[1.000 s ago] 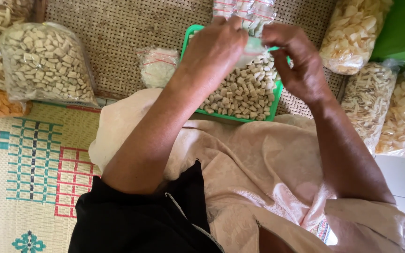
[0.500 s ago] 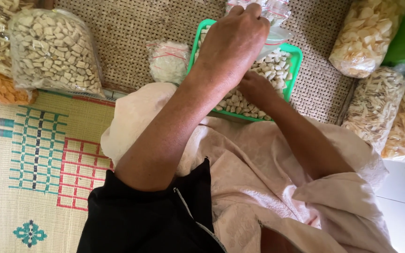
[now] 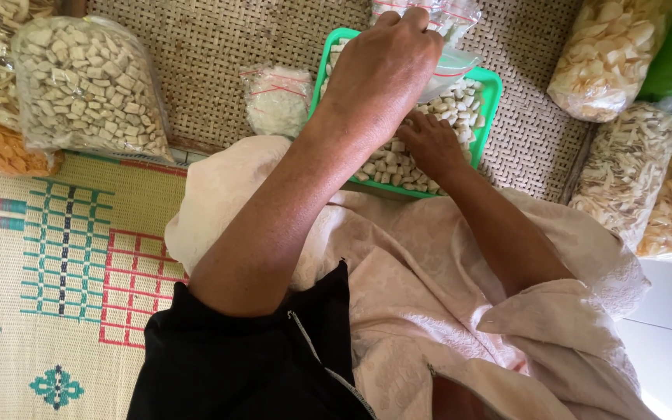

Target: The person sits on a mat and repeatedly scoops small white cubes from a green basket into small clear plastic bags. They seal each bag and place it aside, continuing the process for the duration of the clip.

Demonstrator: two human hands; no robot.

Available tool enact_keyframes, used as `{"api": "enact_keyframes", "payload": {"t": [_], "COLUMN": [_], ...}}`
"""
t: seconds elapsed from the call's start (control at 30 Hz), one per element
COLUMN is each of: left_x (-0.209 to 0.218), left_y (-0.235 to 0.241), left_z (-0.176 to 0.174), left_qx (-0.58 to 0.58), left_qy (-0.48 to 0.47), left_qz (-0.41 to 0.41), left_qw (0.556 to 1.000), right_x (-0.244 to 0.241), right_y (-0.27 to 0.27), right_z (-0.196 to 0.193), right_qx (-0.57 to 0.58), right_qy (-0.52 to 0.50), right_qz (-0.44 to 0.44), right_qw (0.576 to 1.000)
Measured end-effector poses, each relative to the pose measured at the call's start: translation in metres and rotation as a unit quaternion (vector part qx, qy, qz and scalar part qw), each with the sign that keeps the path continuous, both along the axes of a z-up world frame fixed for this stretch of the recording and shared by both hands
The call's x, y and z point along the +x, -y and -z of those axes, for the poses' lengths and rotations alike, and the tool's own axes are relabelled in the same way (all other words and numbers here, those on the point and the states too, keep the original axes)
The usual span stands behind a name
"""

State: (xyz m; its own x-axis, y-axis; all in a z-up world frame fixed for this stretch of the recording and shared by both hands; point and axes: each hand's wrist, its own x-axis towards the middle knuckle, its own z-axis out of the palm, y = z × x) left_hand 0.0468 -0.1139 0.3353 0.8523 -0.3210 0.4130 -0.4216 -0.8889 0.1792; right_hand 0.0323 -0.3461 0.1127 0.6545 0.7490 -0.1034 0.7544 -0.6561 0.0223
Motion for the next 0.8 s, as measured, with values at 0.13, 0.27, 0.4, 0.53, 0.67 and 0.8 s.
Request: {"api": "enact_keyframes", "payload": {"t": [0.13, 0.27, 0.4, 0.53, 0.67, 0.8], "left_x": [-0.003, -0.005, -0.004, -0.005, -0.005, -0.002], "left_y": [-0.001, -0.001, -0.002, -0.006, -0.008, -0.007], "left_z": [-0.006, -0.010, -0.011, -0.019, -0.022, -0.017], "left_qx": [0.010, 0.010, 0.008, -0.025, -0.048, -0.036], "left_qy": [-0.023, -0.029, -0.062, -0.090, -0.117, -0.122], "left_qz": [0.015, 0.017, 0.020, 0.032, 0.037, 0.024], "left_qw": [1.000, 0.999, 0.998, 0.995, 0.991, 0.992], "right_x": [-0.006, -0.010, -0.009, -0.008, -0.009, -0.006], "right_y": [-0.005, -0.007, -0.008, -0.006, -0.004, -0.003], "right_z": [0.003, 0.011, 0.018, 0.018, 0.018, 0.008], "right_qx": [0.031, 0.002, 0.003, 0.039, 0.030, 0.018], "right_qy": [-0.051, 0.012, 0.029, 0.068, 0.119, 0.063], "right_qz": [0.013, -0.006, -0.003, -0.035, -0.088, -0.037], "right_qw": [0.998, 1.000, 1.000, 0.996, 0.989, 0.997]}}
